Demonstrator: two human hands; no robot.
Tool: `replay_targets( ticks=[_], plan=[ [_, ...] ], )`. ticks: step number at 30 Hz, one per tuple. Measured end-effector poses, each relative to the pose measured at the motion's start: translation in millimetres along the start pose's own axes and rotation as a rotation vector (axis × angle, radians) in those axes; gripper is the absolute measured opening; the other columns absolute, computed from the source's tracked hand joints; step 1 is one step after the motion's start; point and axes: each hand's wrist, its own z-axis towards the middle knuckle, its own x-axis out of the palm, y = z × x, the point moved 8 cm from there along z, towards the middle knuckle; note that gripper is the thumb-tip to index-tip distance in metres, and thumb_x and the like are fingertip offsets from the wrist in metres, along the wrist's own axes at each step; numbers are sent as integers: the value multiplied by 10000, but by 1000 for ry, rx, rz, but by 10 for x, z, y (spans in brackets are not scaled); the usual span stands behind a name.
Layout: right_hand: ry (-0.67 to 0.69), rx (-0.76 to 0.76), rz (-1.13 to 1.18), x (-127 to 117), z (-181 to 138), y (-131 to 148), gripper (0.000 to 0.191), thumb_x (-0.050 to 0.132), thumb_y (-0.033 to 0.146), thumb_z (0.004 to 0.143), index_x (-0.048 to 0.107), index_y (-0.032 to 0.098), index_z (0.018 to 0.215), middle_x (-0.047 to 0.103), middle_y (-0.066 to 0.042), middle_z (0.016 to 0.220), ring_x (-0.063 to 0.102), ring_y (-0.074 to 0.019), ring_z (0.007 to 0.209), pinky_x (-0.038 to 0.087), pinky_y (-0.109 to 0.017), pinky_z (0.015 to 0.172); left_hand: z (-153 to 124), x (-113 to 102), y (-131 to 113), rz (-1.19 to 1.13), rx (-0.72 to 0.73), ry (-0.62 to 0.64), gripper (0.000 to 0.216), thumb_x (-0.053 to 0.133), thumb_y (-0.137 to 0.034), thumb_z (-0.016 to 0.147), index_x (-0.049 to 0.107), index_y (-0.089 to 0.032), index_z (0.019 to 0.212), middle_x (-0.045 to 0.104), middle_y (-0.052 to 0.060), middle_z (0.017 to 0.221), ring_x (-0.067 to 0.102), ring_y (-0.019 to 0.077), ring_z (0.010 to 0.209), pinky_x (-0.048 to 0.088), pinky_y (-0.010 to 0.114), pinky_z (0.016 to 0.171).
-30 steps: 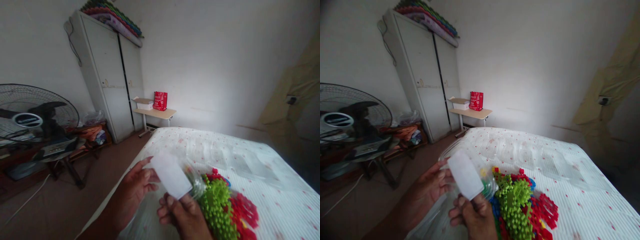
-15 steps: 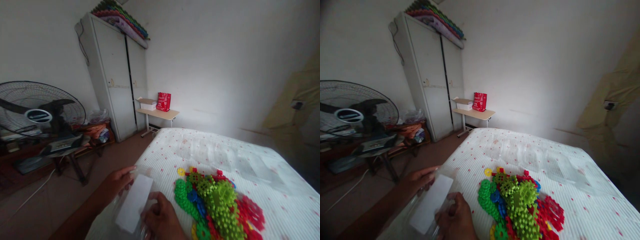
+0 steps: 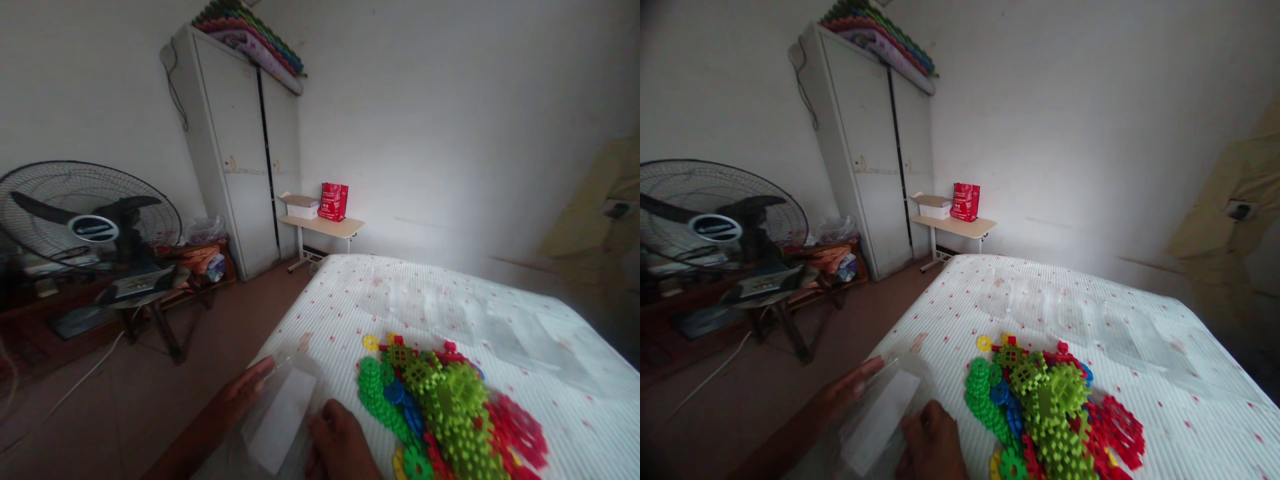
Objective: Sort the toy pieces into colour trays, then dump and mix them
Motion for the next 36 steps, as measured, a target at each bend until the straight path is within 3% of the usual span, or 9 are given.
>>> replay_targets(
  ticks=[3, 6, 11, 16, 20, 24, 28, 36],
  plan=[
    [7, -23, 12, -57, -49, 39, 401, 510, 594, 703, 365, 220, 708, 488, 84, 396, 457, -84, 265, 295, -147, 250, -36, 57, -3, -50, 18, 46, 598, 486, -557, 747, 503, -250, 1260, 487, 38, 1337, 430, 242, 1236, 345, 366, 1031],
    [14, -26, 44, -104, -83, 59, 403, 525, 585, 698, 364, 215, 699, 525, 65, 413, 452, -73, 258, 274, -138, 250, -70, 42, 2, 24, 16, 13, 585, 513, -527, 731, 514, -258, 1250, 494, 25, 1332, 419, 247, 1244, 318, 369, 1047],
    [-53, 2, 85, -177, -30, -181, 406, 532, 589, 695, 377, 214, 660, 546, 42, 417, 487, -96, 281, 297, -161, 286, -125, 84, 74, 111, -2, -79, 580, 416, -555, 767, 504, -261, 1260, 467, 7, 1355, 384, 209, 1270, 287, 320, 1067],
    [-57, 77, -81, -135, 5, -337, 256, 565, 396, 736, 426, 192, 665, 582, 11, 441, 545, -118, 360, 338, -170, 342, -186, 116, 159, 113, -16, -180, 596, 379, -552, 782, 493, -216, 1261, 454, 47, 1366, 361, 223, 1284, 258, 348, 1083],
    [-66, 148, -175, -170, -74, -177, 141, 511, 259, 768, 411, 189, 697, 525, 44, 391, 490, -93, 316, 321, -150, 319, -215, 68, 163, 168, -48, -207, 628, 373, -533, 784, 437, -185, 1302, 413, 68, 1393, 332, 227, 1300, 249, 350, 1086],
    [29, 153, -147, -155, -142, 12, 117, 449, 282, 814, 394, 198, 753, 489, 73, 396, 440, -76, 272, 285, -130, 282, -176, 25, 147, 166, -66, -174, 609, 431, -500, 759, 446, -212, 1295, 465, 57, 1357, 401, 246, 1256, 319, 359, 1051],
    [13, 134, -230, -175, -102, 138, 81, 433, 248, 815, 374, 208, 776, 474, 91, 389, 364, -64, 232, 269, -138, 267, -116, 24, 109, 145, -59, -139, 585, 469, -477, 742, 484, -218, 1266, 521, 50, 1306, 447, 246, 1220, 361, 341, 1022],
    [-139, -44, -531, -227, 108, 393, 157, 515, 329, 795, 496, 173, 811, 568, 18, 518, 544, -131, 401, 408, -225, 425, -44, -24, -52, 167, -12, -253, 495, 532, -447, 675, 595, -242, 1121, 654, 33, 1132, 555, 270, 1105, 490, 344, 887]
  ],
)
